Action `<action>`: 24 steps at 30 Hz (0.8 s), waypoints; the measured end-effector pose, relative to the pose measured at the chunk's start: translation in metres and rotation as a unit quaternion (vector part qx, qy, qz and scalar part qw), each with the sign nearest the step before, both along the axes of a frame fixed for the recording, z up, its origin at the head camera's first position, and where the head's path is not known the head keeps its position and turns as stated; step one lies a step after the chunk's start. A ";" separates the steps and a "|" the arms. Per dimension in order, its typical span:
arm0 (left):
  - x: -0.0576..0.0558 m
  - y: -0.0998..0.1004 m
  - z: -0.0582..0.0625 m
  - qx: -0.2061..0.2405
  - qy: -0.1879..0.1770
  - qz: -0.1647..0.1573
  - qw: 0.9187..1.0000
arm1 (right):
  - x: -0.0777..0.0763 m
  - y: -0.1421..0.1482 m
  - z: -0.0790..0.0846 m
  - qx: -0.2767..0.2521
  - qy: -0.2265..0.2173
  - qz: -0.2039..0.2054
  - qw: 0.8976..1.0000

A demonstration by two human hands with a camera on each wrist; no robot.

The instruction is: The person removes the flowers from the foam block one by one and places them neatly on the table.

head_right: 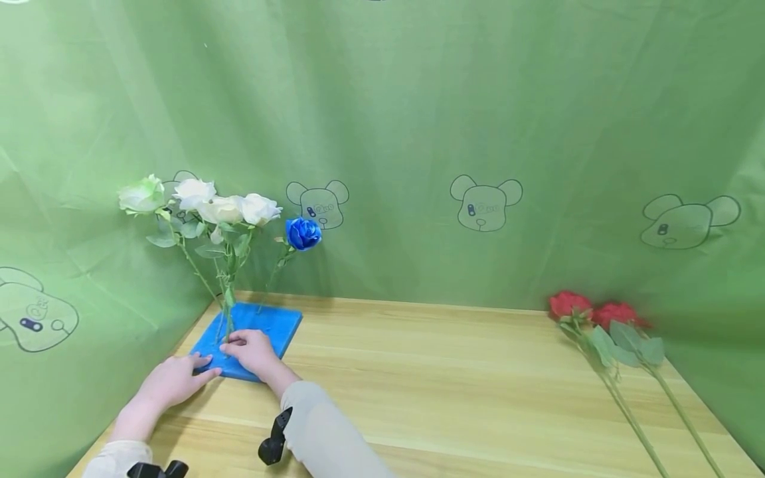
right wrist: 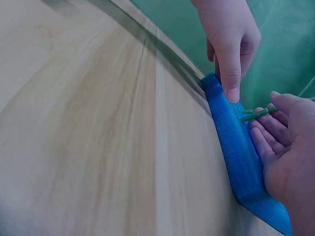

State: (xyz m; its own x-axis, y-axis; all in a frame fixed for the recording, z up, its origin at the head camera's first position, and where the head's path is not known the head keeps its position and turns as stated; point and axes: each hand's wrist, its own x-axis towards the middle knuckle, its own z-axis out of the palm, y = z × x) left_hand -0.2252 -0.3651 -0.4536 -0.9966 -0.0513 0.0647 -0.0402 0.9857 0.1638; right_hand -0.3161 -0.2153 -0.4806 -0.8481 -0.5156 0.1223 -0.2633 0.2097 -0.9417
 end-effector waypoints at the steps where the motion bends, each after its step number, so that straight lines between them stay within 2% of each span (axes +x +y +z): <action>1: 0.000 0.000 0.000 -0.001 0.001 0.000 1.000 | 0.000 -0.001 -0.001 0.002 0.010 -0.006 1.000; 9: 0.000 -0.001 -0.001 -0.005 0.005 -0.004 1.000 | 0.003 -0.004 -0.004 0.000 0.055 -0.052 0.997; 14: -0.001 -0.001 0.001 -0.007 0.005 -0.002 1.000 | 0.005 -0.005 -0.004 -0.005 0.078 -0.063 0.995; 24: -0.001 0.000 0.000 -0.009 0.005 -0.003 1.000 | 0.006 -0.005 -0.008 -0.058 0.050 -0.081 0.994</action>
